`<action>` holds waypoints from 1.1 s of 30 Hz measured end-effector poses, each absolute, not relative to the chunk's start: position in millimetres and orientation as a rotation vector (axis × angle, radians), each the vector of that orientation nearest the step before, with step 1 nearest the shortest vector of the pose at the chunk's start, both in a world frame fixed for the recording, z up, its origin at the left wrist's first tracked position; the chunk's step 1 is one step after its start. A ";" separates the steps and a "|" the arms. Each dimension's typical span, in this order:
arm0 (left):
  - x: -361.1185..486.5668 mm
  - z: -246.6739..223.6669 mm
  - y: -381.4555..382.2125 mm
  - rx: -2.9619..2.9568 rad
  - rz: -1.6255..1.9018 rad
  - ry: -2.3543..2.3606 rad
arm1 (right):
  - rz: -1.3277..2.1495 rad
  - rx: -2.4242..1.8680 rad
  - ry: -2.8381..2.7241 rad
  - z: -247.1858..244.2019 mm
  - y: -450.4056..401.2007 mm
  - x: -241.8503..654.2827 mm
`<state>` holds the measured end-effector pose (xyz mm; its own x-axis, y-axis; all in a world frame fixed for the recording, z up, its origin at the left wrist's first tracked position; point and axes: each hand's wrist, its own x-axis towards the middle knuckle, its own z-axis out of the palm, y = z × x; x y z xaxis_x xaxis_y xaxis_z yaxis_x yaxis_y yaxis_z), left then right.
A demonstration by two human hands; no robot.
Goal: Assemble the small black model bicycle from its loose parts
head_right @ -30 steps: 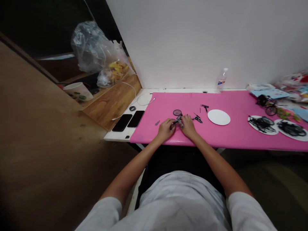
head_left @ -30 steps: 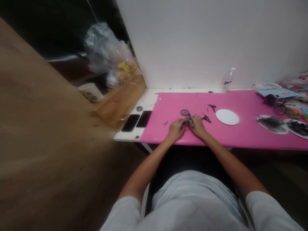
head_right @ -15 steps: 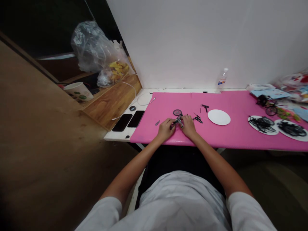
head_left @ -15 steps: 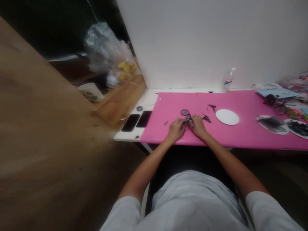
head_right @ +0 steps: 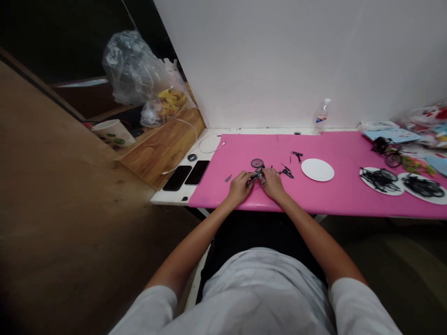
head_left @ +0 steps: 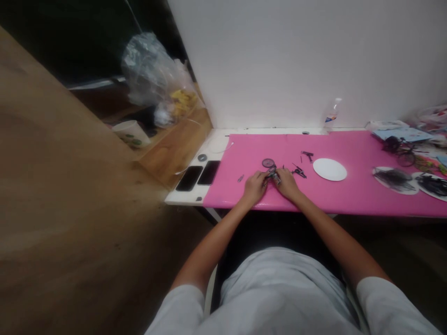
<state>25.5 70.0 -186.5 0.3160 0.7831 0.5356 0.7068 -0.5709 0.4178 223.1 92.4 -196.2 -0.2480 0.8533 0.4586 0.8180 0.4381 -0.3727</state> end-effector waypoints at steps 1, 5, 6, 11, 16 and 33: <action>25.6 -185.9 69.7 2.461 1.097 1.400 | 0.075 -1.391 -2.073 -196.2 92.4 223.0; 25.9 -185.2 69.6 2.466 1.095 1.400 | 0.082 -1.372 -2.055 -198.9 93.8 224.3; 26.0 -185.4 69.9 2.469 1.094 1.397 | 0.086 -1.371 -2.052 -199.9 94.3 224.8; 26.0 -188.0 72.0 2.486 1.118 1.347 | 0.102 -1.356 -2.046 -201.2 95.6 225.8; 25.1 -191.4 73.3 2.512 1.191 1.300 | 0.127 -1.321 -2.050 -196.2 94.0 225.2; 24.5 -188.6 70.9 2.372 1.373 1.307 | 0.232 -1.099 -1.938 -192.2 91.4 222.2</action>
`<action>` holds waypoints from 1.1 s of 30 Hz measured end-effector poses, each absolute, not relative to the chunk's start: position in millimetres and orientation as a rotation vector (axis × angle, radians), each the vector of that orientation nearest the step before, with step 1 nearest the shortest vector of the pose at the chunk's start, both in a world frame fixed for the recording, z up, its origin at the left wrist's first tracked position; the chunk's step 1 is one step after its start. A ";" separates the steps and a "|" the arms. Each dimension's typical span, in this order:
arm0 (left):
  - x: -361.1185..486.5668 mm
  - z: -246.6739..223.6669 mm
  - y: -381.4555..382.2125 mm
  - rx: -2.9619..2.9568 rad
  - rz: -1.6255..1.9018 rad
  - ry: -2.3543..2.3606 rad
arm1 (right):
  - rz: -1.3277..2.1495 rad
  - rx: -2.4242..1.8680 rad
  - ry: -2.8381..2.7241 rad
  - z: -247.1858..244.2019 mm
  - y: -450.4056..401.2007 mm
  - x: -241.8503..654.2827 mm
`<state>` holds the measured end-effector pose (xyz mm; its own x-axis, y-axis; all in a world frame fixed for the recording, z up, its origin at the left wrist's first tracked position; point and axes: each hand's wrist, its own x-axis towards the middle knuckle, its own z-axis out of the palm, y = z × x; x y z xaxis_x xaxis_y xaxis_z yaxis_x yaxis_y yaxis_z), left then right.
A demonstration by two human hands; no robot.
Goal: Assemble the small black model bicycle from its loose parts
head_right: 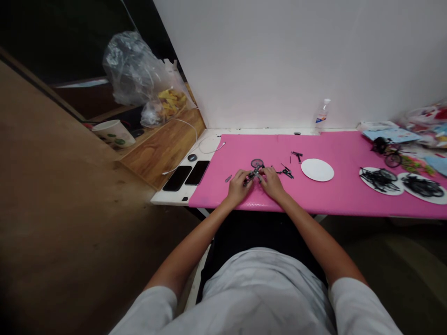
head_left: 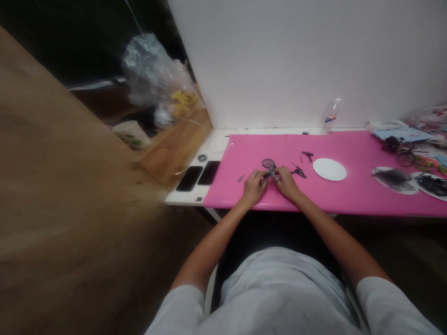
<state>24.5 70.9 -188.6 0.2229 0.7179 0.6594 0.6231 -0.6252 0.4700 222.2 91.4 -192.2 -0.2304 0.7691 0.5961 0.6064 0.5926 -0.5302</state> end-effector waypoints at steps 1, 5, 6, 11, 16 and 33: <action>24.4 -188.5 71.5 2.335 1.387 1.296 | 0.233 -1.095 -1.934 -190.8 90.3 221.6; 23.0 -188.3 75.4 2.210 1.405 1.227 | 0.197 -1.106 -1.906 -185.9 86.6 220.3; 22.5 -188.1 76.7 2.181 1.404 1.211 | 0.191 -1.107 -1.898 -185.0 86.0 220.3; 20.9 -187.1 83.1 1.961 1.417 1.131 | 0.196 -1.089 -1.901 -183.3 84.7 220.5; 22.7 -185.2 82.1 1.723 1.379 1.130 | 0.205 -1.083 -1.885 -184.0 85.4 220.4; 22.6 -181.8 81.6 1.623 1.381 1.009 | 0.228 -1.065 -1.906 -183.1 85.2 220.7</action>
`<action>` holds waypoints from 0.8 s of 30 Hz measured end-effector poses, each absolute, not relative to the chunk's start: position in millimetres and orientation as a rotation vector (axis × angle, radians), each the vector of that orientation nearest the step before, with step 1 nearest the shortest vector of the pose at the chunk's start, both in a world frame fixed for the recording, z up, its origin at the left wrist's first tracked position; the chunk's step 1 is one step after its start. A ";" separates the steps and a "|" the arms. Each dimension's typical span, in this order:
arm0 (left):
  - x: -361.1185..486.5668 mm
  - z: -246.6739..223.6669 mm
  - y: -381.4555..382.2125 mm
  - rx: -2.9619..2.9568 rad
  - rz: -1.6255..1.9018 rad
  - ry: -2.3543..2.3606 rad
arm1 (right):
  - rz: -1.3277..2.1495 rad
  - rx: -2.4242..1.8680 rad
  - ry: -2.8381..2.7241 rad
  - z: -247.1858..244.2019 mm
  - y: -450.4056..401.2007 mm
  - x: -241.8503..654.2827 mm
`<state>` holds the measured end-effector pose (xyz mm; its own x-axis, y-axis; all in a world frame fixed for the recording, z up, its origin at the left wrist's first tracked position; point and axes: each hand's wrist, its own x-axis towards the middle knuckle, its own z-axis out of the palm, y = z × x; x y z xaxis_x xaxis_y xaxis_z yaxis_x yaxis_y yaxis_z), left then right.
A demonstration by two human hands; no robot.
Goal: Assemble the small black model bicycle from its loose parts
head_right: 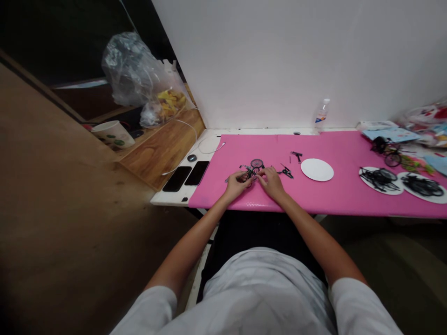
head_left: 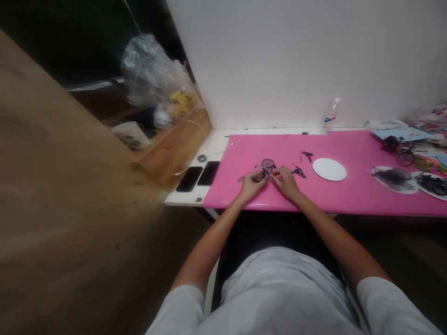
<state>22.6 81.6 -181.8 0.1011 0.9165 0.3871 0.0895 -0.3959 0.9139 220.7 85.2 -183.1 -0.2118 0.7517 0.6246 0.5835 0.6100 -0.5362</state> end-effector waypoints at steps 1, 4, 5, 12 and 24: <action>22.3 -182.4 81.8 1.631 1.384 1.015 | 0.225 -1.075 -1.904 -183.5 85.4 220.4; 21.4 -182.5 81.4 1.715 1.403 1.059 | 0.239 -1.102 -1.895 -184.0 85.6 219.4; 21.2 -181.9 80.5 1.765 1.414 1.074 | 0.242 -1.108 -1.895 -183.9 85.5 219.2; 21.0 -182.2 71.3 2.179 1.418 1.187 | 0.263 -1.116 -1.933 -185.8 87.5 220.9; 28.0 -194.3 69.1 2.660 1.286 1.284 | 0.206 -1.052 -1.967 -193.1 91.1 227.6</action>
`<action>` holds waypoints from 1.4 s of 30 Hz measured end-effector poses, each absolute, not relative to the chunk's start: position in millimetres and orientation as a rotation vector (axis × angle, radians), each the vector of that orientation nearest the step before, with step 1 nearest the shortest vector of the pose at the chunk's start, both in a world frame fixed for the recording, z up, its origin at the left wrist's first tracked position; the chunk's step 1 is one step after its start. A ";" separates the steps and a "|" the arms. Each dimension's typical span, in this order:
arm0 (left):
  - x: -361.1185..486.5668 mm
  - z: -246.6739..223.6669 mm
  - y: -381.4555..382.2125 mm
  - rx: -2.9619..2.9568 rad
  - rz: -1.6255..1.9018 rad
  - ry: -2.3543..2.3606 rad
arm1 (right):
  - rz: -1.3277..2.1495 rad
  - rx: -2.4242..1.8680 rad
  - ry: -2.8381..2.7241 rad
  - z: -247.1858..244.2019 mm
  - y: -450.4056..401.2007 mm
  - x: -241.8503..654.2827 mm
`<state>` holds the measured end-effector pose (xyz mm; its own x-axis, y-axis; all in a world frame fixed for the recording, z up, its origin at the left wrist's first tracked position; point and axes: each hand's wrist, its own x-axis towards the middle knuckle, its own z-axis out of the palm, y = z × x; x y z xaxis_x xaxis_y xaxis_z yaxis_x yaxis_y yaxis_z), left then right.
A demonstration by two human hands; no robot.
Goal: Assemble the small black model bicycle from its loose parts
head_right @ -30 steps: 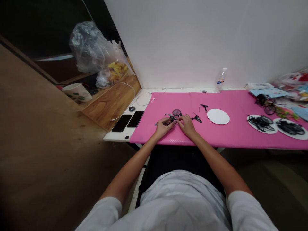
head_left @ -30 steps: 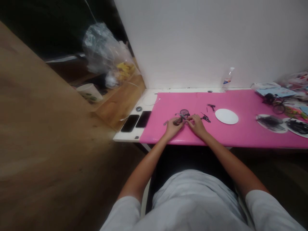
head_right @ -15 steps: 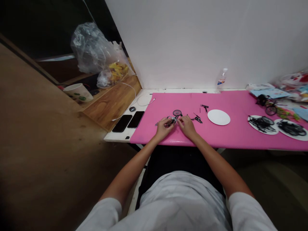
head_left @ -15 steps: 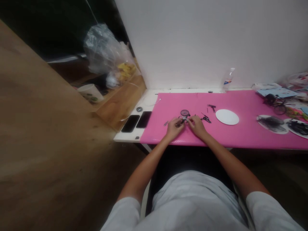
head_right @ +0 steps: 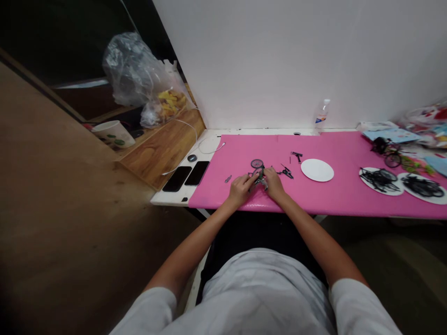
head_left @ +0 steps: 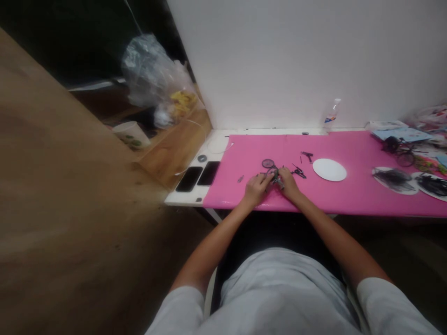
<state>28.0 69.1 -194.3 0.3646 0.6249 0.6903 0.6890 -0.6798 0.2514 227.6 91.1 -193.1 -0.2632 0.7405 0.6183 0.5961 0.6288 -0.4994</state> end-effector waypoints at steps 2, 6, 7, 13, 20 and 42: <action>27.8 -194.9 69.6 -2.544 -1.218 -1.209 | 0.206 -1.054 -1.967 -191.9 89.5 227.8; 27.1 -194.3 69.1 -2.530 -1.188 -1.217 | 0.204 -1.046 -1.949 -190.9 88.4 228.0; 27.2 -193.9 68.8 -2.525 -1.185 -1.220 | 0.203 -1.041 -1.945 -190.8 88.5 228.0; 28.0 -191.6 67.7 -2.493 -1.232 -1.269 | 0.209 -1.041 -1.938 -186.1 87.5 226.6; 26.4 -190.5 68.4 -2.511 -1.316 -1.348 | 0.211 -1.058 -1.896 -184.3 88.1 223.9; 25.4 -187.0 69.5 -2.579 -1.338 -1.436 | 0.214 -1.043 -1.898 -186.8 90.1 224.6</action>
